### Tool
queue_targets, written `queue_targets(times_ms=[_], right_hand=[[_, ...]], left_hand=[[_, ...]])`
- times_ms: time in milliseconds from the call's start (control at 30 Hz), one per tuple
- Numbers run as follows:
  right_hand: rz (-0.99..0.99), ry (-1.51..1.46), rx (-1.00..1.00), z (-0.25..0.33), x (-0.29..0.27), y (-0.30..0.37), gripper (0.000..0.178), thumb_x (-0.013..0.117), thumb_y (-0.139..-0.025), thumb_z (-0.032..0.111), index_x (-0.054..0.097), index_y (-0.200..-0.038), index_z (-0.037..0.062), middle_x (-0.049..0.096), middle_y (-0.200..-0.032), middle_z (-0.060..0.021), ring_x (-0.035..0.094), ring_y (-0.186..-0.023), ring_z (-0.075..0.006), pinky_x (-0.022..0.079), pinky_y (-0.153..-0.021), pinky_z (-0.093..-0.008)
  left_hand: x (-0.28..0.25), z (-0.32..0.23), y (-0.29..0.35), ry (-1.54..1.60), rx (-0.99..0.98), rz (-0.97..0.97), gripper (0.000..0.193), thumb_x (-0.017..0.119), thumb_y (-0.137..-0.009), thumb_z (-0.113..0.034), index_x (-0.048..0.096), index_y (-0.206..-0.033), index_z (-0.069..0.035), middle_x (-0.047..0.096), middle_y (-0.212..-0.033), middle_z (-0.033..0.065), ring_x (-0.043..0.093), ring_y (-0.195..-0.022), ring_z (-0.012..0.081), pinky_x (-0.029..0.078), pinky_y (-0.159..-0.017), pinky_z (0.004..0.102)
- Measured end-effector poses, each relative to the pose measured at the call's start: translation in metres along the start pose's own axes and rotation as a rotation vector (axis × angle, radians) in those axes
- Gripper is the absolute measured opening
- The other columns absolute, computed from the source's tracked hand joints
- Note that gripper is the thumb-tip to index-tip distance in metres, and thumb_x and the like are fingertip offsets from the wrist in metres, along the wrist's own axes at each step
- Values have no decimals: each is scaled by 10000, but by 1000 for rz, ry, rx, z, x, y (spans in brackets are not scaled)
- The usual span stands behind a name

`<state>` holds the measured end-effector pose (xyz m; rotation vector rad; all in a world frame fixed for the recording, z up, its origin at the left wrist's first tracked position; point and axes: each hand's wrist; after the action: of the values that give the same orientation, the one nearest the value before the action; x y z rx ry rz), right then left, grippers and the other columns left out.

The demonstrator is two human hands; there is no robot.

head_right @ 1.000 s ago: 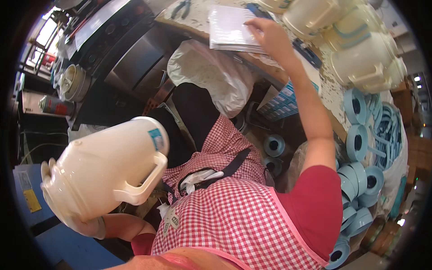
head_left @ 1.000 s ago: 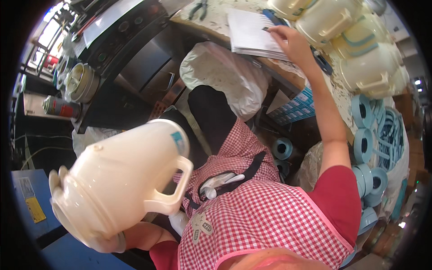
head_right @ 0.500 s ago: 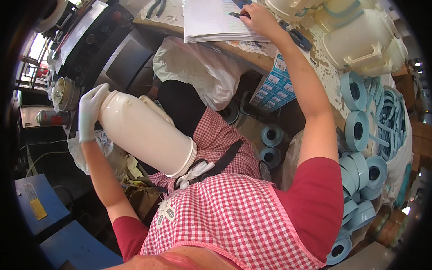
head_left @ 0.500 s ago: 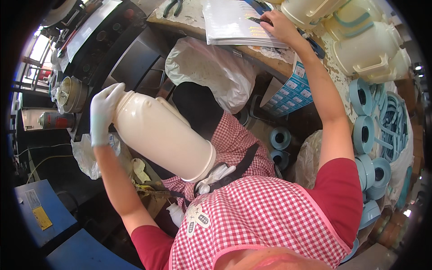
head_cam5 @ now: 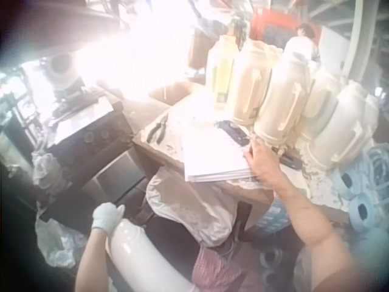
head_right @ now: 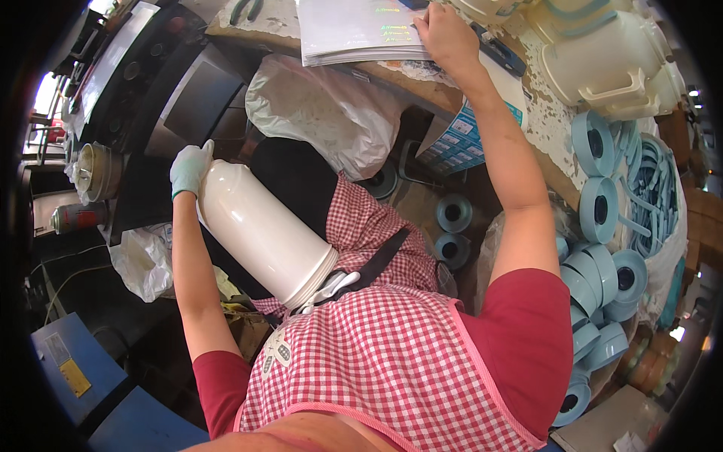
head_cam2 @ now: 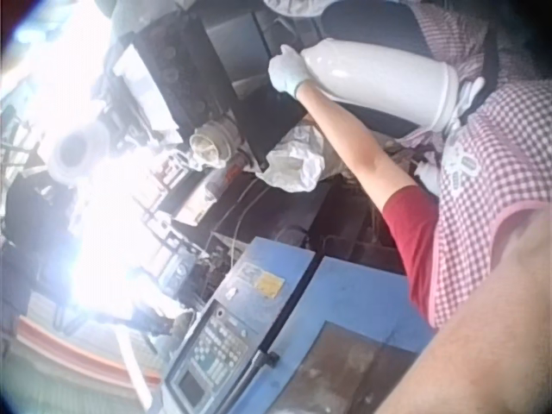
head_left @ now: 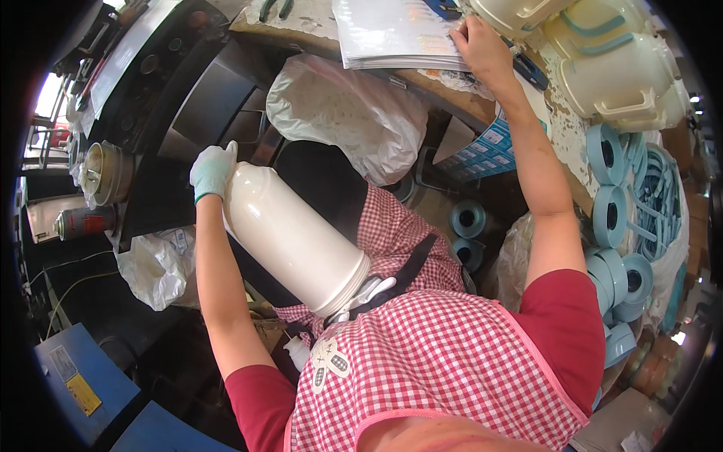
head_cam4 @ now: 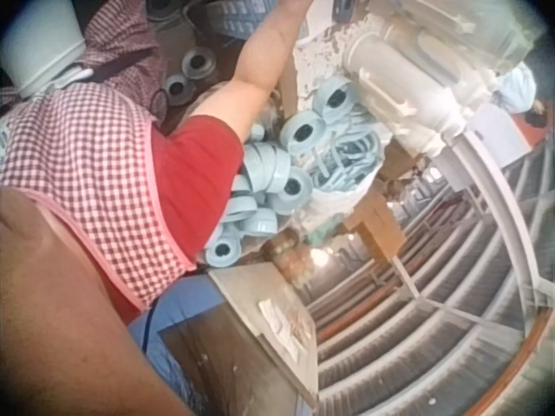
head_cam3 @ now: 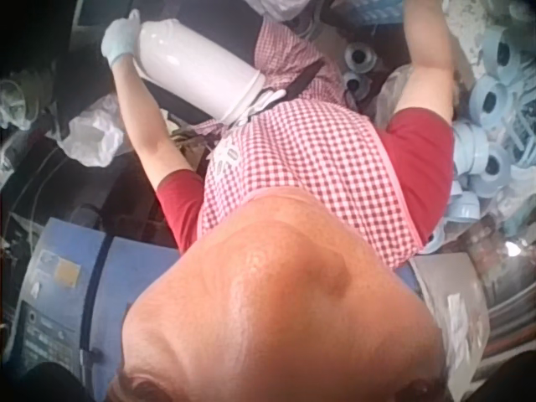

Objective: The person repeatedly picks up white plastic pitchers, wipes the interior with a cloth, applies a label, and attaches a blue handle. They then place the assembled pitchers into a nearby basket. The process is repeated for multiple units.

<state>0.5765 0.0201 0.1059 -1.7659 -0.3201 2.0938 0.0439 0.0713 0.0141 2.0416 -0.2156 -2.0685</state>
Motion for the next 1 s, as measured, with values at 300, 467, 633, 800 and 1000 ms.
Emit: queue_targets(times_ms=[300, 467, 633, 800, 1000], right_hand=[[47, -156, -113, -6, 5, -6, 344, 664, -1008, 358, 609, -961, 22, 693, -915, -169, 662, -829, -359, 514, -754, -446], [55, -103, -107, -3, 0, -13, 444, 706, -982, 481, 671, -901, 46, 685, -813, -135, 646, -748, -297, 509, -710, -419], [-117, -483, -116, 124, -26, 56, 345, 868, -881, 364, 711, -932, 61, 703, -802, -24, 641, -698, -147, 513, -665, -300], [557, -1052, -57, 245, 19, 139, 316, 885, -870, 296, 700, -923, 45, 675, -841, 6, 613, -818, -91, 515, -771, -265], [626, -1138, -96, 289, 46, 152, 317, 871, -885, 273, 667, -915, 32, 646, -849, 25, 576, -819, -75, 493, -786, -246]], left_hand=[[1, -5, -8, -13, 59, 14, 646, 445, -1034, -581, 782, -1094, -33, 737, -1166, 252, 691, -1131, 448, 542, -982, 538], [15, 16, 5, 451, 148, -330, 539, 550, -1027, -512, 757, -1100, -20, 735, -1169, 234, 690, -1116, 415, 540, -973, 463], [32, 36, 132, 1175, 277, -799, 201, 707, -985, -118, 732, -1134, 14, 725, -1242, 144, 694, -1144, 256, 526, -1005, 354], [35, 8, 213, 1449, 204, -538, 208, 604, -1059, -129, 751, -1153, -15, 549, -1518, 187, 540, -1394, 269, 422, -1172, 371], [27, -1, 213, 1176, 172, -570, 183, 694, -969, -158, 744, -966, 17, 550, -1516, 232, 535, -1398, 337, 410, -1164, 407]])
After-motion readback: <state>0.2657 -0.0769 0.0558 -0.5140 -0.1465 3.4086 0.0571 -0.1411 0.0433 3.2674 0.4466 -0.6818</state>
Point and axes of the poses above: each hand's wrist, its own y-axis away from the middle knuckle, its own x-axis out of the palm, z = x × y
